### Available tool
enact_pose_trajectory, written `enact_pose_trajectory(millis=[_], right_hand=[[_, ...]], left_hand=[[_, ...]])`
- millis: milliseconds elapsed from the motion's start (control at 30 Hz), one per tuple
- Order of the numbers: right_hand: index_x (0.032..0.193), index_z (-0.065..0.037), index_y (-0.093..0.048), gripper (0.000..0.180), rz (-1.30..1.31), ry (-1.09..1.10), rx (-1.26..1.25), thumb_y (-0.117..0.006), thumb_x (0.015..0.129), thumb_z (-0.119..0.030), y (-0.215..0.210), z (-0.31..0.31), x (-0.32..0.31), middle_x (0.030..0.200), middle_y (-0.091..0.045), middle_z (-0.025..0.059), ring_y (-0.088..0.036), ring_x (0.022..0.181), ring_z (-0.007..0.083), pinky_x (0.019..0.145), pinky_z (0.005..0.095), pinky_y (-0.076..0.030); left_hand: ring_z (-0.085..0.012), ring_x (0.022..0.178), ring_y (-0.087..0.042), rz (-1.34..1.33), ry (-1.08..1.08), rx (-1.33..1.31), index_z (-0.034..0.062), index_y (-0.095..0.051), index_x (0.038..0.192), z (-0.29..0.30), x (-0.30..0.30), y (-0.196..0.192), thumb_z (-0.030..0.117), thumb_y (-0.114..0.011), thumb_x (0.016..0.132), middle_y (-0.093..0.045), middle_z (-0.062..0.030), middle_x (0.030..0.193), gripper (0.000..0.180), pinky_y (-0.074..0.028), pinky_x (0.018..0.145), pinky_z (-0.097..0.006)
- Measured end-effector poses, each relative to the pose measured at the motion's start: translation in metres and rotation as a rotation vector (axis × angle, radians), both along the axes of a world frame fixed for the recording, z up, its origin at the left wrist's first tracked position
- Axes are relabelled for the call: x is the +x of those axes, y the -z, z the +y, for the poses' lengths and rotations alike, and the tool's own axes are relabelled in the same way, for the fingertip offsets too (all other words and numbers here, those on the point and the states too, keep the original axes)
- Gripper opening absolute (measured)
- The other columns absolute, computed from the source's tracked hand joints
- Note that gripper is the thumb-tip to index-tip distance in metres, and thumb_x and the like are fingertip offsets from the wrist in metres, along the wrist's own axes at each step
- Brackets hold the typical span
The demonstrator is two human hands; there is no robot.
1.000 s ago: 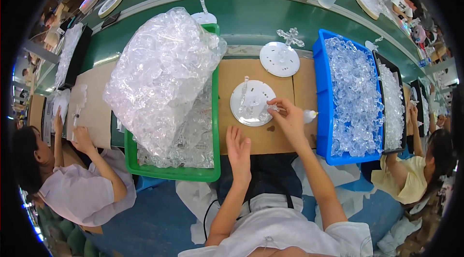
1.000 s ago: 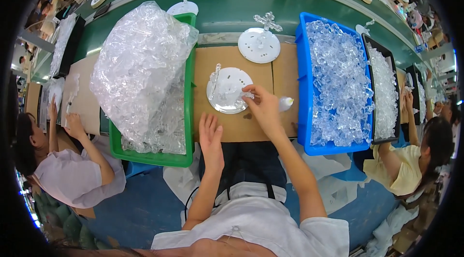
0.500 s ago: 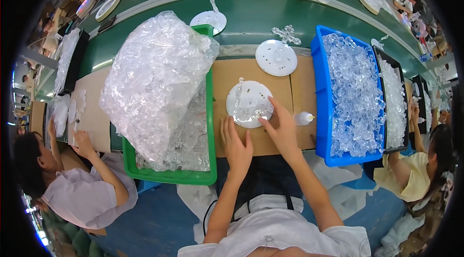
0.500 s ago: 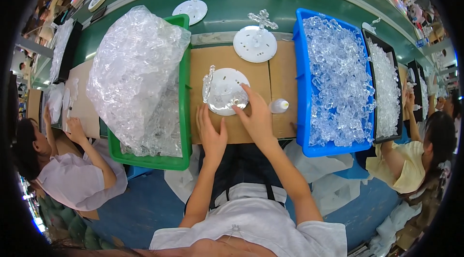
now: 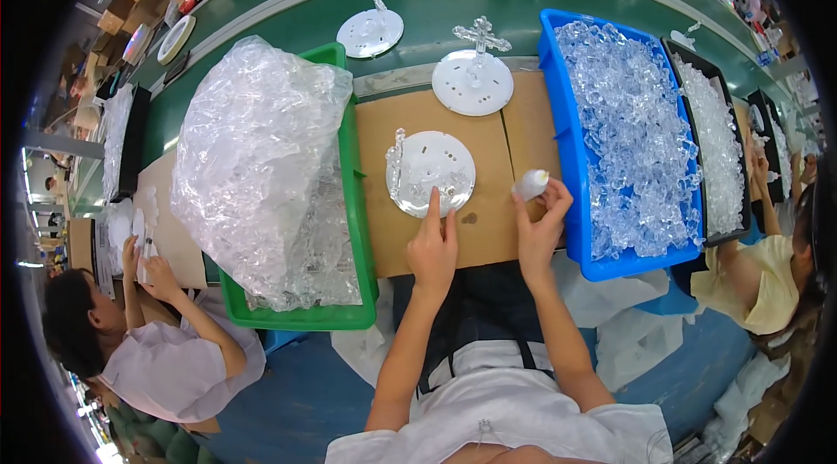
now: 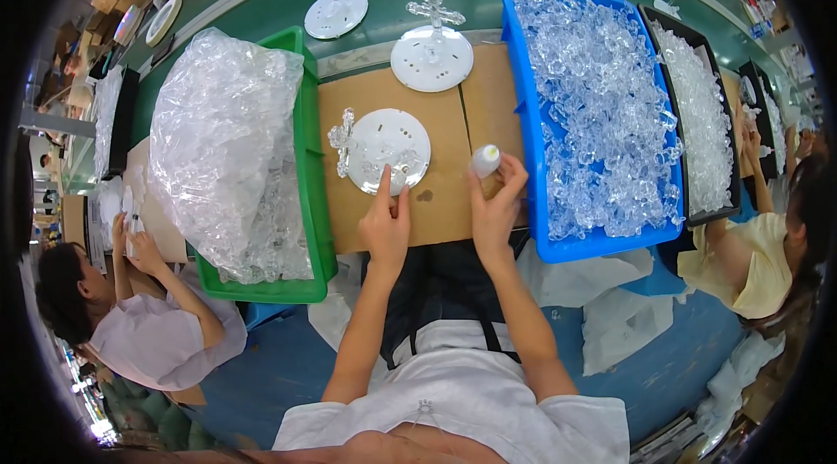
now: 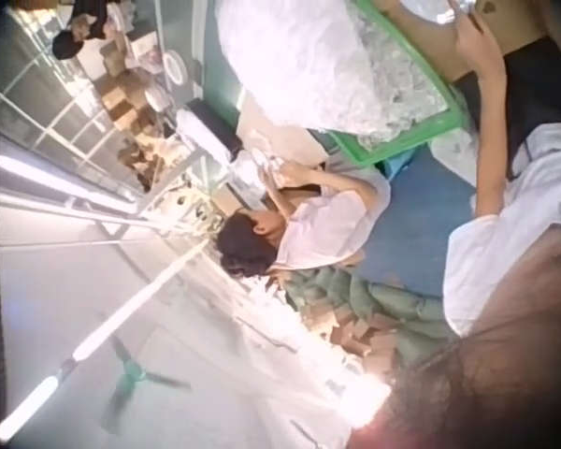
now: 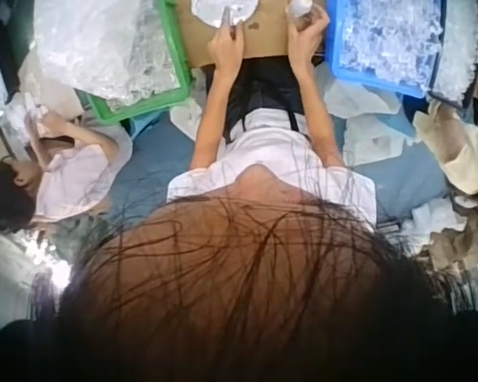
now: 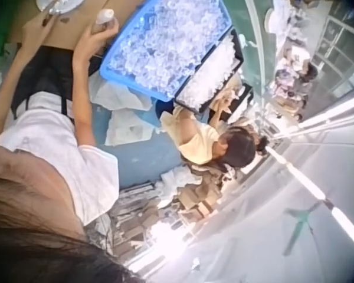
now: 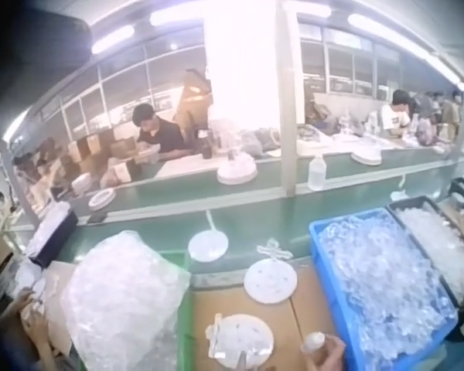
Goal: Assembling decorative crystal-like lighting fixtures by applying glue to bases and attaching components.
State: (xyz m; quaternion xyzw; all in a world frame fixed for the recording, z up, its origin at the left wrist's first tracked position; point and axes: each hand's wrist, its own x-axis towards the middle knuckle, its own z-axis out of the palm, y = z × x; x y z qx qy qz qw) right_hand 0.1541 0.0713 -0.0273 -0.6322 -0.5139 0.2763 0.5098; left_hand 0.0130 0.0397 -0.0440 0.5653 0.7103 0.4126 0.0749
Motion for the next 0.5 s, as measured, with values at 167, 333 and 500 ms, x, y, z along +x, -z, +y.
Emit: enact_pose_trajectory(millis=[167,333,500], right_hand=[[0.112,-0.004,-0.052,0.046,-0.07,-0.278,-0.08,-0.071,0.071,-0.006,-0.021,-0.021,0.011,0.089,-0.065,0.0066,-0.063,0.073,0.0135,0.064,0.0238,-0.049],[0.105,-0.004,-0.058,0.043,-0.193,-0.456,-0.149,-0.071,0.065,-0.01,-0.033,-0.03,0.006,0.08,-0.064,0.0106,-0.064,0.07,0.0162,0.062,0.0265,-0.05],[0.101,-0.004,-0.06,0.04,-0.359,-0.476,-0.109,-0.069,0.064,-0.014,-0.039,-0.022,0.001,0.083,-0.063,0.0126,-0.064,0.071,0.025,0.063,0.0313,-0.05]], left_hand=[[-0.0179,0.039,-0.042,-0.011,-0.025,-0.046,0.0098,-0.056,0.123,0.001,-0.002,0.002,0.014,-0.066,0.083,-0.046,-0.0079,0.049,0.042,-0.036,0.042,-0.031],[-0.0174,0.04,-0.043,-0.014,-0.046,-0.05,0.0099,-0.057,0.121,0.002,-0.001,0.0,0.013,-0.066,0.082,-0.048,-0.0087,0.05,0.04,-0.037,0.042,-0.031],[-0.0164,0.04,-0.042,-0.034,-0.053,-0.049,0.0099,-0.058,0.12,0.003,-0.001,0.0,0.012,-0.067,0.082,-0.048,-0.0093,0.051,0.039,-0.038,0.043,-0.03]])
